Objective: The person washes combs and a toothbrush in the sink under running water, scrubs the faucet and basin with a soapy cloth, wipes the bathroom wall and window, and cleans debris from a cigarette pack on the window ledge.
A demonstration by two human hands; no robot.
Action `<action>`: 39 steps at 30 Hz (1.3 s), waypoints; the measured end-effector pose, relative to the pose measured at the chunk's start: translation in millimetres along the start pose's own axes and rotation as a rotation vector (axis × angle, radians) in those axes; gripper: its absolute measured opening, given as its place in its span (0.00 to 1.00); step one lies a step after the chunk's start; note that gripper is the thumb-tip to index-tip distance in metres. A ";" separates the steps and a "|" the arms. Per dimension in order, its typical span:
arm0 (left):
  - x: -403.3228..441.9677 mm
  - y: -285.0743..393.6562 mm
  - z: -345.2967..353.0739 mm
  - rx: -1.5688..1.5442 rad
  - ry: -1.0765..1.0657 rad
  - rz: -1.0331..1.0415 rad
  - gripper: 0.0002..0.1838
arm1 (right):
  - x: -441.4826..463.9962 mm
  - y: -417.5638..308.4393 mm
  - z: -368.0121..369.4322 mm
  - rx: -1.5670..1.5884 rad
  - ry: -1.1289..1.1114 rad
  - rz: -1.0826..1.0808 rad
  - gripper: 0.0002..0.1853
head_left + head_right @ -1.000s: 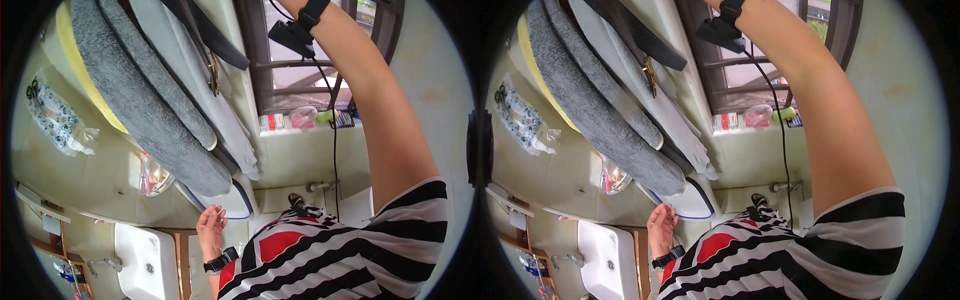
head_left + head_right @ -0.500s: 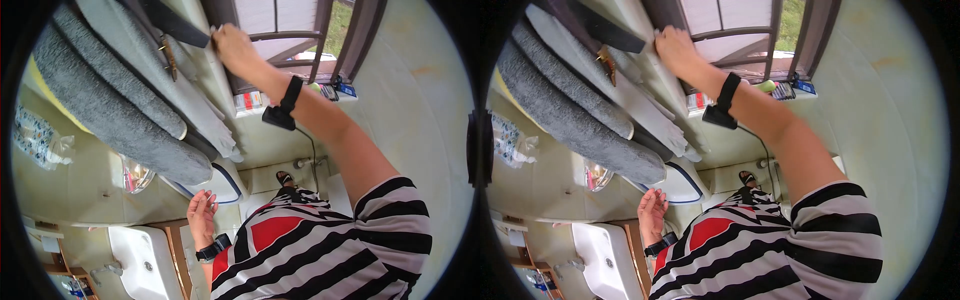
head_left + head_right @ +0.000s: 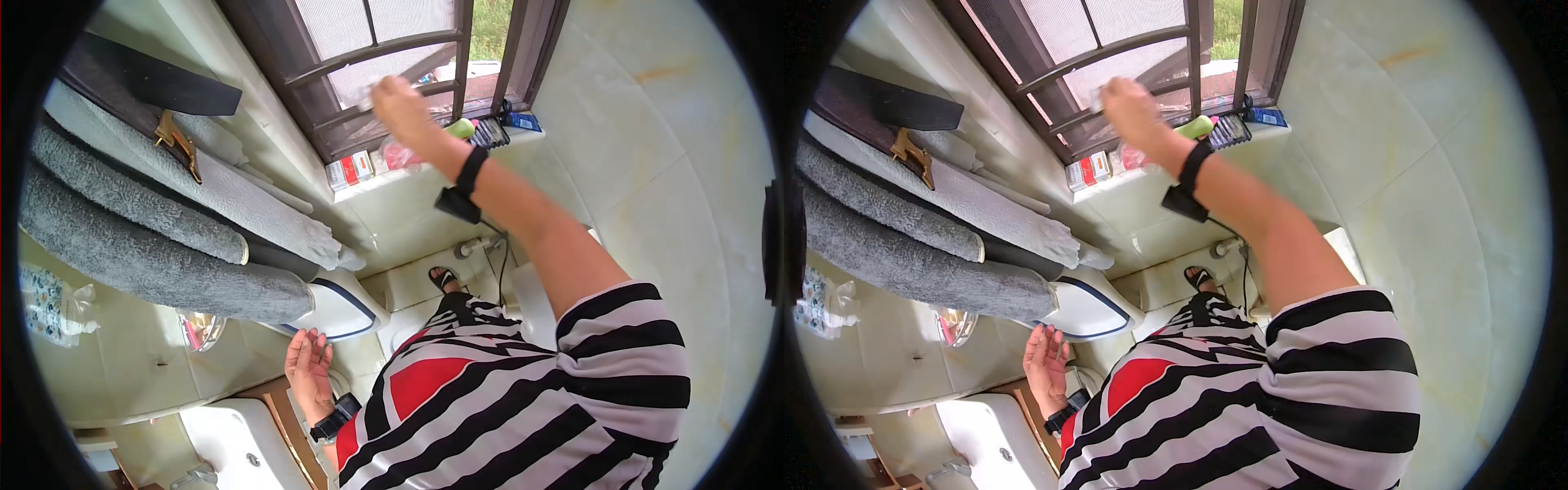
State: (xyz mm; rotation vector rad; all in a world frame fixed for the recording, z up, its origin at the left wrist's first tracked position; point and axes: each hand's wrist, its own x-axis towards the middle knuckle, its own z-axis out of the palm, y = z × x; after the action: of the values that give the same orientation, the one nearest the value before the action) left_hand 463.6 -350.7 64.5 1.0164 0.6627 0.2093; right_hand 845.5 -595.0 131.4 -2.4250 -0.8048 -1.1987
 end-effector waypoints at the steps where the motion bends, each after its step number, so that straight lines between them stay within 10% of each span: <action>1: 0.6 -0.8 -0.3 0.004 0.004 -0.008 0.14 | -6.2 24.8 3.6 -0.105 -0.019 -0.012 0.04; 19: 24.6 6.3 39.9 0.245 -0.054 -0.073 0.15 | -51.9 59.3 -43.3 0.226 -0.189 0.401 0.09; 31: 152.0 -9.6 283.4 1.097 -0.736 1.068 0.40 | -59.4 93.6 -66.2 0.162 -0.269 0.455 0.09; 39: 179.0 -60.0 332.8 1.348 -0.549 1.048 0.42 | -57.6 79.1 -38.7 0.003 -0.442 0.386 0.06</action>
State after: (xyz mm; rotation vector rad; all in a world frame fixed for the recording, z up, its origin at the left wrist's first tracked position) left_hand 796.4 -539.3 57.3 2.5539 -0.4377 0.3724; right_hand 841.5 -697.0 105.7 -2.7150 -0.4068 -0.5280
